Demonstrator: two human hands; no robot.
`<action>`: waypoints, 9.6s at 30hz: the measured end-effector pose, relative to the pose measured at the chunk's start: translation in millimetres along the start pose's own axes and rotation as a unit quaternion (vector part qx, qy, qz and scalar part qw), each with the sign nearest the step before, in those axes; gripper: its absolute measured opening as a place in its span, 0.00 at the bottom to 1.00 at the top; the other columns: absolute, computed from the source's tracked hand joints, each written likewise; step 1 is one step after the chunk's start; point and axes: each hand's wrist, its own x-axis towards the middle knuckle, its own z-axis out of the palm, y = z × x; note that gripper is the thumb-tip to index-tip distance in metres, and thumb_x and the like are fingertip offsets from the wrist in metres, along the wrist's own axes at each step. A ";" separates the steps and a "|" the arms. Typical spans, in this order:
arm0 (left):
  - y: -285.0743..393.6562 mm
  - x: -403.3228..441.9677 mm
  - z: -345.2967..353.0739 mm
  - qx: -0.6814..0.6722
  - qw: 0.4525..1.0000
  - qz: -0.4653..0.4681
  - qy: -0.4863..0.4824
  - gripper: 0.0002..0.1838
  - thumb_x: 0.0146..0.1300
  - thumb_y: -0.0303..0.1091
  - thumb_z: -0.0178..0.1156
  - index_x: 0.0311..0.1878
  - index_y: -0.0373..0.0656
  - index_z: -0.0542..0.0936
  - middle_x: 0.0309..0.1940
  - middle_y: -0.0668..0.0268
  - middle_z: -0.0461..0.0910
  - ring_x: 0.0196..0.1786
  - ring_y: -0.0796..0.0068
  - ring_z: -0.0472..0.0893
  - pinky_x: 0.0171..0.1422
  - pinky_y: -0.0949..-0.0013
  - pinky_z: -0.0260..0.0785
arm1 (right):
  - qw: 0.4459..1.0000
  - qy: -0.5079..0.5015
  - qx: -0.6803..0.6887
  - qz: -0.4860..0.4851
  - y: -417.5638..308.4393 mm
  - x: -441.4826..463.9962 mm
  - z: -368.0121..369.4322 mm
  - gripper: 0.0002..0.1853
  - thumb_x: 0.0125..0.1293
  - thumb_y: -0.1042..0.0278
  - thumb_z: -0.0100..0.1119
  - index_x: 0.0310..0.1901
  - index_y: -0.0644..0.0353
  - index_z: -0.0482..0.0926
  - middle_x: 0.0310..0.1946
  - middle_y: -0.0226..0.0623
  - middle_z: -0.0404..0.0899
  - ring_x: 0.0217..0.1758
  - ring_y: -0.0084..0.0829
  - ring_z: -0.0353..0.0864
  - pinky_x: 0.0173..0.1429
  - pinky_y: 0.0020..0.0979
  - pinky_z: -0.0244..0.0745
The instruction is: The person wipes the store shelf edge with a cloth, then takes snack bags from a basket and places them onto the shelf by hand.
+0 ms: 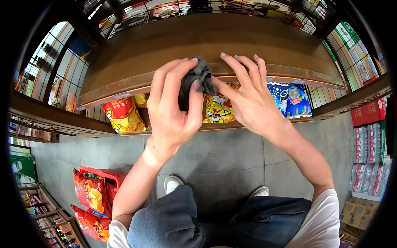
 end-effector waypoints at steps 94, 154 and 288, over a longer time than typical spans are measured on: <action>-10.0 1.4 -51.8 0.134 0.983 -0.120 -0.022 0.10 0.53 0.20 0.60 0.39 0.35 0.82 0.40 0.55 0.81 0.42 0.54 0.82 0.48 0.58 0.75 | 0.999 0.043 -0.004 0.005 -17.9 8.4 12.5 0.35 0.55 0.80 0.64 0.66 0.40 0.76 0.70 0.47 0.61 0.69 0.54 0.62 0.72 0.71 0.50; -56.4 6.7 -140.6 -0.398 0.781 -0.481 -0.018 0.18 0.71 0.25 0.44 0.58 0.31 0.76 0.48 0.60 0.84 0.48 0.74 0.84 0.56 0.72 0.76 | 0.981 0.097 0.158 -0.063 -88.6 84.5 44.6 0.25 0.56 0.73 0.67 0.58 0.56 0.78 0.65 0.48 0.66 0.72 0.47 0.63 0.73 0.65 0.51; -30.9 -67.6 -157.1 -0.299 0.850 -0.332 0.278 0.18 0.61 0.16 0.62 0.56 0.31 0.79 0.54 0.58 0.77 0.55 0.72 0.80 0.54 0.72 0.77 | 0.937 -0.068 0.318 -0.130 -173.1 154.4 9.6 0.42 0.47 0.81 0.75 0.68 0.66 0.71 0.65 0.54 0.74 0.69 0.51 0.74 0.70 0.41 0.69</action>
